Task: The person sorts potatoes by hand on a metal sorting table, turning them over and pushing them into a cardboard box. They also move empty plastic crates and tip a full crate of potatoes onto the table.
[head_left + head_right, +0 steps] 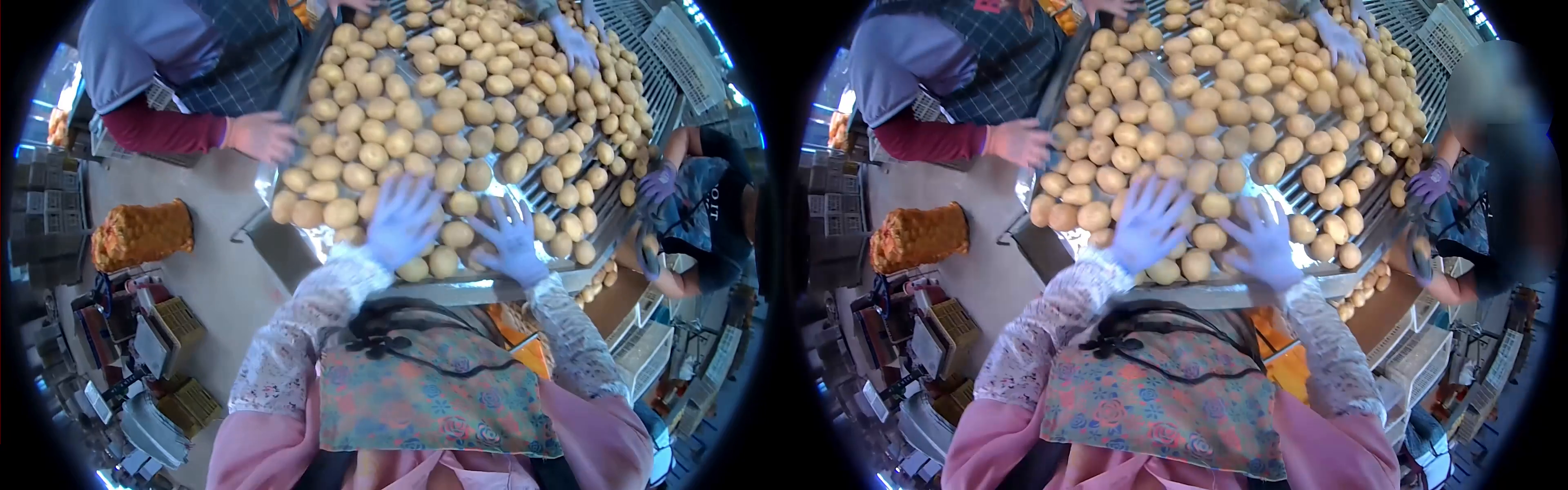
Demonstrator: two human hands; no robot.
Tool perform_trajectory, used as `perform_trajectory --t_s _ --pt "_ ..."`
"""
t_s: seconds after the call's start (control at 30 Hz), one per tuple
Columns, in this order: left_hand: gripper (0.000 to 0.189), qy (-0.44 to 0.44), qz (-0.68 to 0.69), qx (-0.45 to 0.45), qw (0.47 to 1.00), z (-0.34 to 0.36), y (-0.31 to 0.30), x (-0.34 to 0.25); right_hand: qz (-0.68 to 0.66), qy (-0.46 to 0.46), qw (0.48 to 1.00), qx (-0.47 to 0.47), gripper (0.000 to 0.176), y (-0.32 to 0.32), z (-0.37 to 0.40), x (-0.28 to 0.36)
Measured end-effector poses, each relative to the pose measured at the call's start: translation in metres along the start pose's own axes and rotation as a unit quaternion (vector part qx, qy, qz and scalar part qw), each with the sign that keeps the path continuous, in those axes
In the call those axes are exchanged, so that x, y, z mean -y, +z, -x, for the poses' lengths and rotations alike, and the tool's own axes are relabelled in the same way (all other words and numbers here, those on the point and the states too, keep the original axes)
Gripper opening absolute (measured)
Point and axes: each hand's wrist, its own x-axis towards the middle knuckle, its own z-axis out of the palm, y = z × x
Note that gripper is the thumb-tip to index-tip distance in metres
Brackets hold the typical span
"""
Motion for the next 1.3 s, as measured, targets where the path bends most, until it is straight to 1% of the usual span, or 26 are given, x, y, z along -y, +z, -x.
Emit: perform_trajectory --t_s 0.03,0.07,0.1,0.13,0.17,0.2,0.27,0.33,0.4,0.47,0.53,0.6,0.63,0.67,0.73,0.8,0.83,0.9,0.97,1.0,1.03,1.07,1.13,1.2,1.23,1.3 --pt "0.057 0.038 -0.049 -0.017 0.998 0.047 0.009 0.031 -0.011 -0.014 1.0 0.008 0.073 0.001 0.005 -0.003" --pt "0.057 0.021 0.002 -0.006 1.0 0.074 -0.002 0.046 -0.021 -0.024 0.999 0.017 0.073 0.003 0.01 -0.001" --pt "0.06 -0.025 -0.046 0.081 0.995 0.091 -0.028 0.05 -0.033 -0.045 0.998 0.041 0.072 0.012 0.013 0.003" --pt "0.061 -0.078 -0.037 0.091 0.992 0.109 -0.041 0.056 -0.032 -0.039 0.998 0.032 0.072 0.023 0.012 0.011" --pt "0.064 -0.069 -0.07 0.126 0.987 0.127 -0.056 0.066 -0.045 -0.073 0.996 0.019 0.073 0.034 0.008 0.026" --pt "0.066 -0.074 -0.038 0.1 0.991 0.146 -0.065 0.079 -0.052 -0.11 0.993 0.0 0.074 0.041 -0.005 0.035" --pt "0.064 -0.006 -0.059 0.14 0.988 0.155 -0.089 0.095 -0.103 -0.093 0.99 0.005 0.079 0.045 -0.034 0.049" --pt "0.062 0.049 -0.017 0.174 0.983 0.147 -0.095 0.09 -0.146 -0.132 0.979 0.048 0.08 0.051 -0.056 0.069" --pt "0.061 0.097 0.027 0.204 0.974 0.121 -0.09 0.086 -0.156 -0.134 0.978 0.034 0.075 0.053 -0.073 0.095" --pt "0.058 0.079 0.029 0.074 0.994 0.06 -0.068 0.077 -0.105 -0.118 0.987 0.039 0.063 0.048 -0.08 0.133" --pt "0.061 -0.005 -0.106 0.002 0.994 -0.005 -0.037 0.06 -0.144 -0.146 0.979 0.019 0.059 0.055 -0.072 0.152" --pt "0.065 -0.07 -0.202 -0.041 0.976 -0.025 0.05 0.068 -0.183 -0.174 0.968 0.003 0.055 0.072 -0.067 0.143" --pt "0.065 -0.067 -0.195 -0.044 0.978 -0.033 0.055 0.046 -0.27 -0.216 0.938 0.035 0.053 0.087 -0.057 0.123" --pt "0.065 -0.051 -0.135 0.003 0.99 -0.033 0.048 0.021 -0.356 -0.259 0.895 0.067 0.051 0.093 -0.045 0.104" --pt "0.066 0.003 -0.046 0.066 0.997 -0.006 0.042 0.012 -0.296 -0.127 0.943 0.08 0.052 0.065 -0.018 0.037" --pt "0.065 0.048 -0.031 0.09 0.994 0.039 0.016 0.019 -0.178 -0.06 0.98 -0.073 0.054 -0.016 -0.009 -0.006" --pt "0.064 0.057 -0.047 0.098 0.992 0.05 -0.011 0.019 -0.182 -0.055 0.979 -0.074 0.054 -0.011 -0.002 -0.009" --pt "0.064 0.079 -0.047 0.137 0.986 0.083 -0.039 0.03 -0.111 -0.019 0.993 0.024 0.058 0.001 0.008 -0.008" --pt "0.063 0.096 -0.053 0.163 0.98 0.087 -0.053 0.051 -0.107 -0.014 0.994 0.012 0.061 0.005 -0.018 0.028" --pt "0.063 0.039 -0.024 0.14 0.989 0.088 -0.059 0.062 -0.107 -0.002 0.994 0.005 0.063 0.009 -0.037 0.051" --pt "0.064 -0.015 0.007 0.117 0.993 0.086 -0.06 0.067 -0.117 -0.049 0.991 0.033 0.062 0.02 -0.055 0.067" --pt "0.064 -0.015 0.006 0.118 0.993 0.075 -0.058 0.072 -0.126 -0.097 0.985 0.061 0.061 0.035 -0.07 0.08" --pt "0.068 -0.084 -0.125 0.031 0.988 0.042 -0.05 0.084 -0.142 -0.151 0.978 0.03 0.053 0.052 -0.09 0.105" --pt "0.07 -0.135 -0.172 0.046 0.975 0.026 -0.021 0.078 -0.154 -0.208 0.966 0.002 0.045 0.052 -0.102 0.105" --pt "0.071 -0.183 -0.213 0.071 0.957 0.023 -0.006 0.065 -0.185 -0.149 0.971 -0.039 0.037 0.041 -0.108 0.088" --pt "0.073 -0.117 -0.13 0.098 0.98 0.036 0.007 0.025 -0.249 -0.028 0.961 -0.115 0.022 0.014 -0.121 0.038"
